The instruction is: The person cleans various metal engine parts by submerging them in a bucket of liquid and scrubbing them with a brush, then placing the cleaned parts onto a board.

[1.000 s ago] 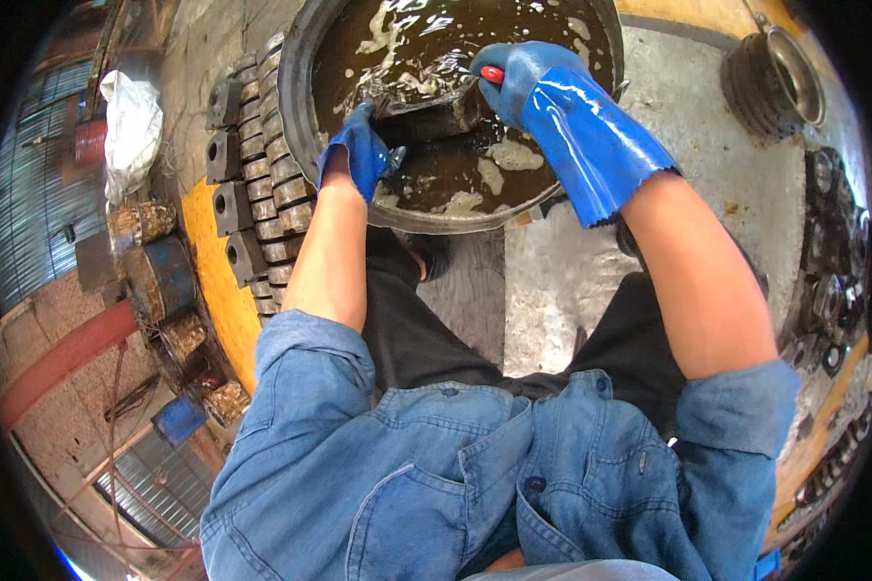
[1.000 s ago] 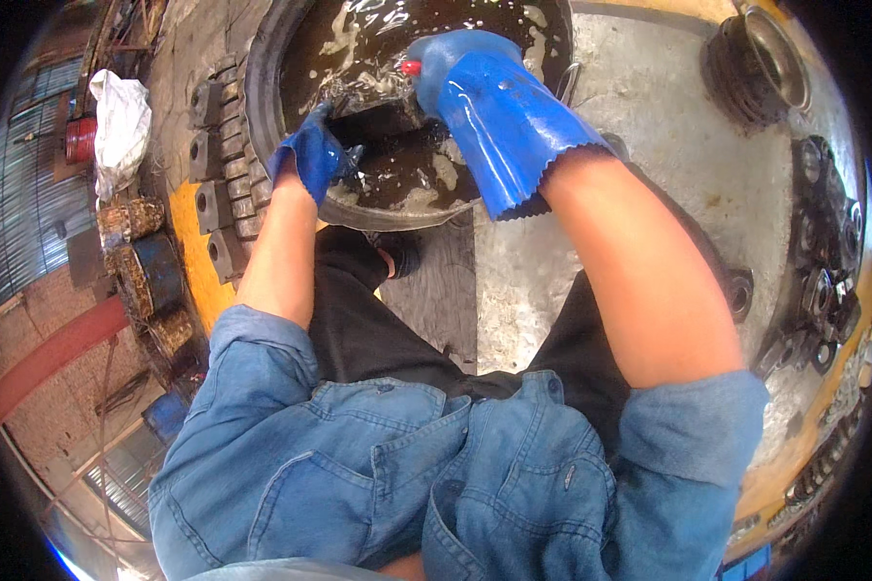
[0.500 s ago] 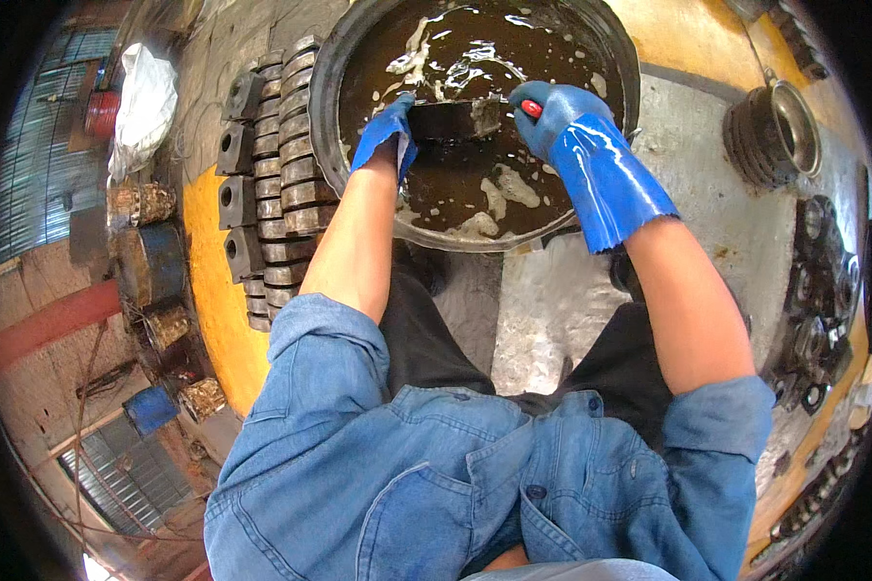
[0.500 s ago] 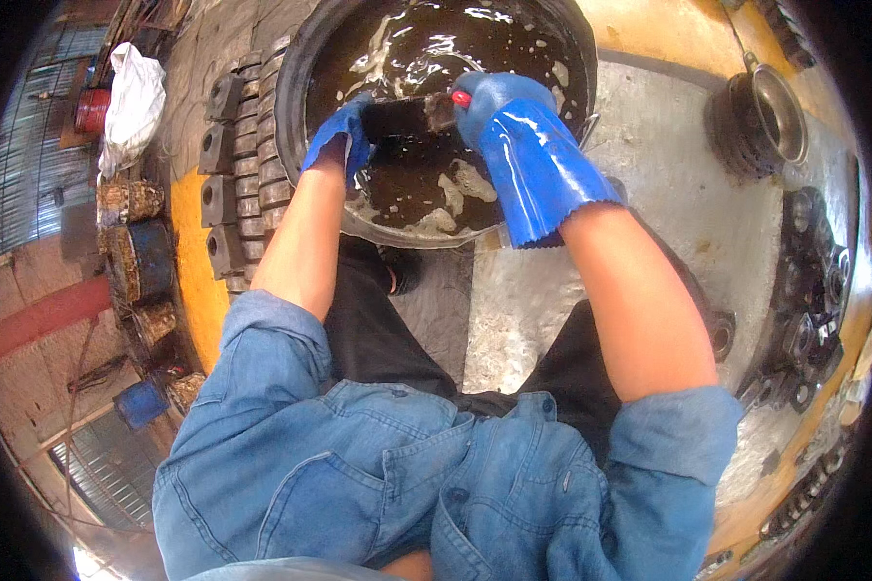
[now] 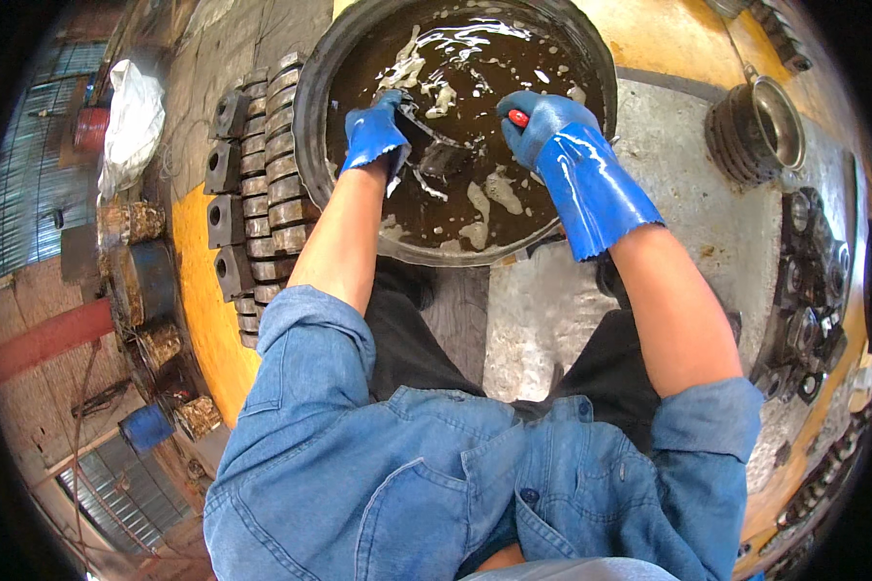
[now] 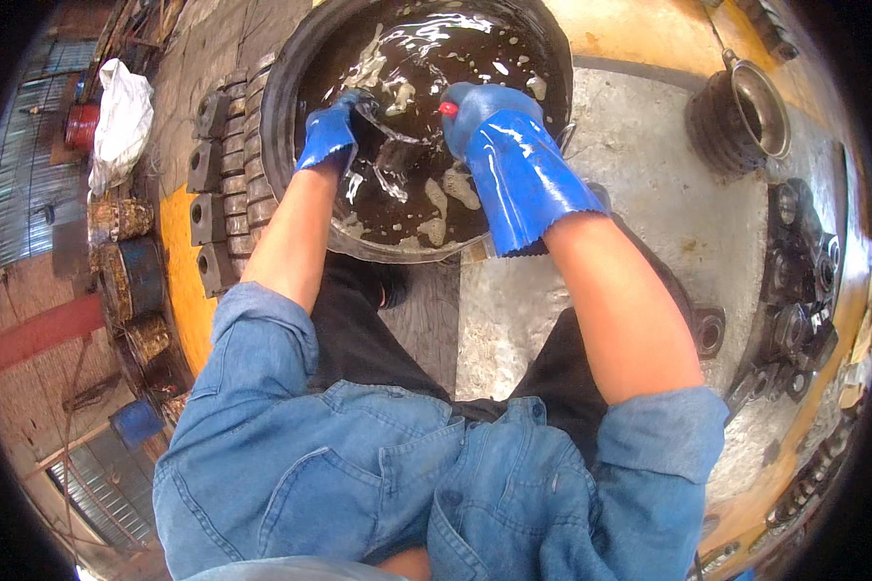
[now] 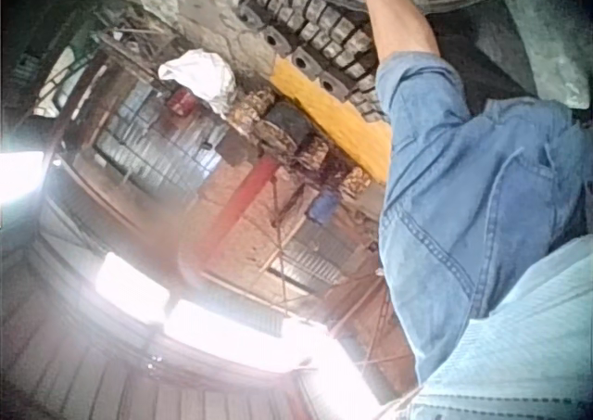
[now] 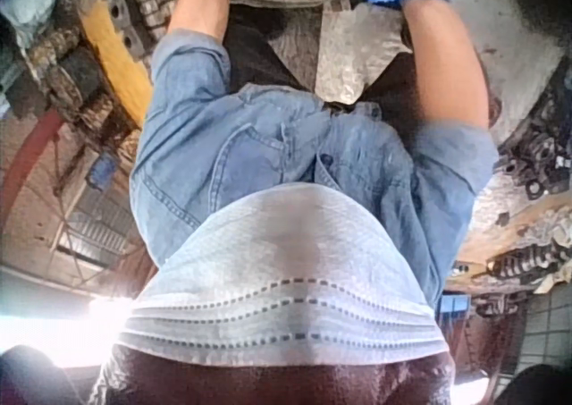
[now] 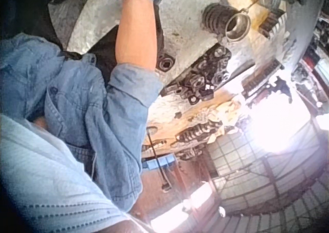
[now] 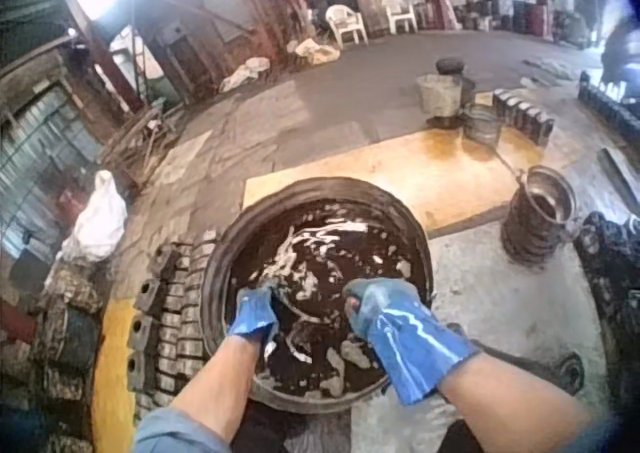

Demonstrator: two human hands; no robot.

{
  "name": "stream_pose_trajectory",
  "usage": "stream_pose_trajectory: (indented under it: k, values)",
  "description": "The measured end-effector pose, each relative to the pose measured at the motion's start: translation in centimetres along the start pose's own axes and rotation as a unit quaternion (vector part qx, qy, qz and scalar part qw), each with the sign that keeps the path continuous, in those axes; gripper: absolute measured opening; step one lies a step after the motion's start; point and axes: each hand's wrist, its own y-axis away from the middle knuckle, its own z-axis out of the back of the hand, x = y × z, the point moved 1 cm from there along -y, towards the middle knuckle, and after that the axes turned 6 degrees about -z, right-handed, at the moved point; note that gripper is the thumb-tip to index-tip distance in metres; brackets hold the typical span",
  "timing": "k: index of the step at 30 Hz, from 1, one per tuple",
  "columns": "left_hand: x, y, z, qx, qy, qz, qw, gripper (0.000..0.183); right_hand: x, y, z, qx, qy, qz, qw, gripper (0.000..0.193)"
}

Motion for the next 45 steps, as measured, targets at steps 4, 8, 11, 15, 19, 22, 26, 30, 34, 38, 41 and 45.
stream_pose_trajectory:
  k: [4,8,11,15,19,22,26,30,34,38,41,45]
  values:
    - [0.9,0.9,-0.8,-0.026,0.061,0.019,0.998,0.053,-0.3,-0.2,-0.3,-0.005,-0.004,0.021,1.000,0.033]
    - [0.0,1.9,-0.7,-0.027,0.076,0.072,0.994,0.068,0.6,0.3,0.6,0.007,-0.017,0.011,1.000,0.033]
    - [0.4,2.5,-1.0,-0.037,0.054,0.109,0.992,0.063,0.5,0.4,1.0,0.012,-0.004,0.017,1.000,0.030]
    - [4.5,1.2,1.9,0.036,0.267,0.171,0.948,0.045,0.6,0.1,0.6,0.005,-0.003,0.039,0.999,0.027]
    - [4.1,3.3,1.5,0.065,0.241,0.122,0.961,0.040,0.9,0.2,0.1,-0.017,-0.012,0.033,0.999,0.022]
    - [3.6,3.8,1.9,0.074,0.184,0.108,0.974,0.052,1.2,0.4,-0.4,-0.045,-0.027,0.060,0.997,0.018]
    - [1.7,4.6,-0.6,0.078,0.251,0.203,0.943,0.047,0.8,0.5,-0.2,0.000,-0.003,0.035,0.999,0.019]
    - [5.6,2.8,1.5,0.086,0.231,0.152,0.957,0.065,0.9,0.9,0.0,-0.052,0.003,0.035,0.998,0.019]
    - [-0.3,5.9,-1.2,0.062,0.203,0.177,0.961,0.055,-0.2,0.2,-0.6,-0.041,-0.007,0.058,0.997,0.016]
    - [-3.8,8.9,-0.6,0.044,-0.012,0.217,0.975,0.072,0.3,0.2,-0.7,-0.003,0.010,0.023,1.000,0.015]
    - [0.9,6.1,1.2,0.063,0.065,0.223,0.971,0.074,-0.7,0.0,-2.4,-0.055,-0.015,0.085,0.995,0.015]
    - [7.5,1.9,2.1,0.090,0.234,0.234,0.940,0.074,0.0,0.1,-1.4,-0.041,0.010,0.070,0.997,0.017]
